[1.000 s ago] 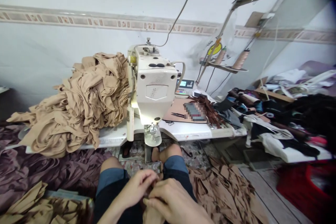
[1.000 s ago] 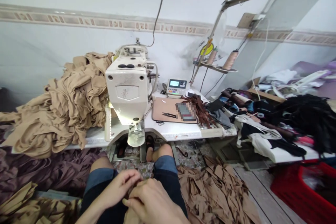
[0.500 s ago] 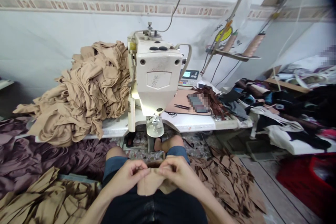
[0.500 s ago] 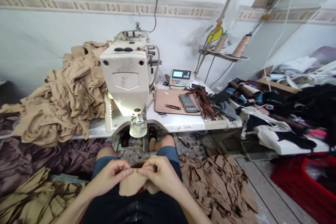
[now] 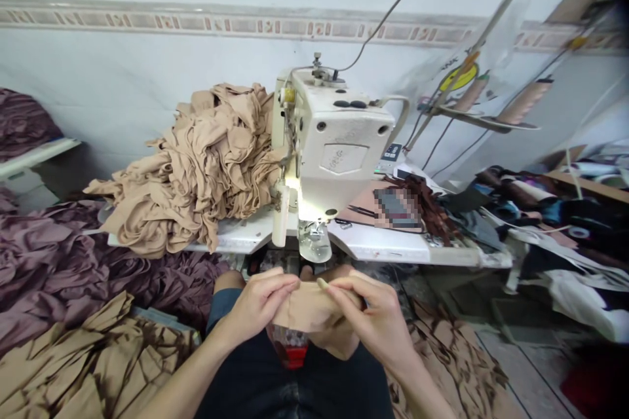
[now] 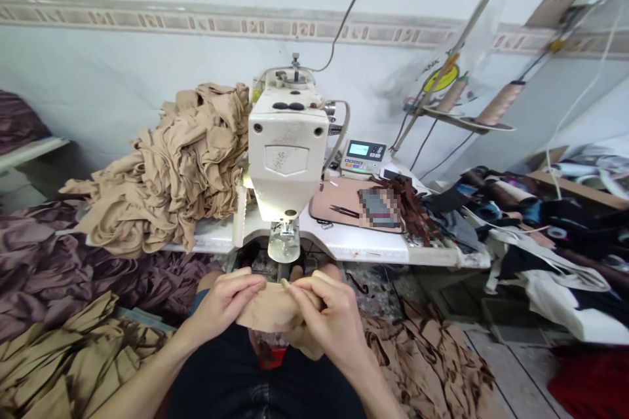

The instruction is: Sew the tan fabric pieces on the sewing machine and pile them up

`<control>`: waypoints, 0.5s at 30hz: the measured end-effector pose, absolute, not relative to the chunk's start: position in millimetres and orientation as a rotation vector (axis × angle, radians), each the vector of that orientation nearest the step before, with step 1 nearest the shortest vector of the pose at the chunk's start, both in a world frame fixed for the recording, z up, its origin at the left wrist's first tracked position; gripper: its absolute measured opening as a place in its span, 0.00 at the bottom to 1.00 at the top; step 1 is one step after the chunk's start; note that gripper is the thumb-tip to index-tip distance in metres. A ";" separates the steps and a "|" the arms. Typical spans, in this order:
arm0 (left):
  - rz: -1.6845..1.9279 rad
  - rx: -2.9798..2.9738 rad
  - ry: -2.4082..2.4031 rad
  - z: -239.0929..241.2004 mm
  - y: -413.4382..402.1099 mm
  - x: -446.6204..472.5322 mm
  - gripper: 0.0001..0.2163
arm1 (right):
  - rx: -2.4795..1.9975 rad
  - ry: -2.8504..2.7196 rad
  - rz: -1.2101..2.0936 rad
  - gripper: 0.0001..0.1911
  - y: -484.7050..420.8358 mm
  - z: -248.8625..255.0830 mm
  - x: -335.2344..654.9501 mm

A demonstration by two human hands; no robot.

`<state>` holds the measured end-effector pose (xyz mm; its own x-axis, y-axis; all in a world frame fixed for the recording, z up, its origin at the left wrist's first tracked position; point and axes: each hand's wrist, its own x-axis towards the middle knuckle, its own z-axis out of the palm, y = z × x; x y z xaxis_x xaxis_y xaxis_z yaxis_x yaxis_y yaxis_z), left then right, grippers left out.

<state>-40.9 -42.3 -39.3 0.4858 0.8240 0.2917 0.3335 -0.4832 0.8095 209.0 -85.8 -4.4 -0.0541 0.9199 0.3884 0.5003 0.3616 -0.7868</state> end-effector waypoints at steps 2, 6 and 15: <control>0.921 2.064 0.928 -36.9 -41.8 -37.7 0.17 | -1.286 -1.716 0.538 0.16 -83.3 -2.0 210.7; 0.965 1.974 0.970 -39.8 -42.9 -33.9 0.14 | -1.319 -1.745 0.567 0.15 -78.4 -4.5 216.0; 0.995 2.159 0.935 -54.7 -43.3 -38.9 0.16 | -1.284 -1.683 0.506 0.16 -86.1 -9.6 212.4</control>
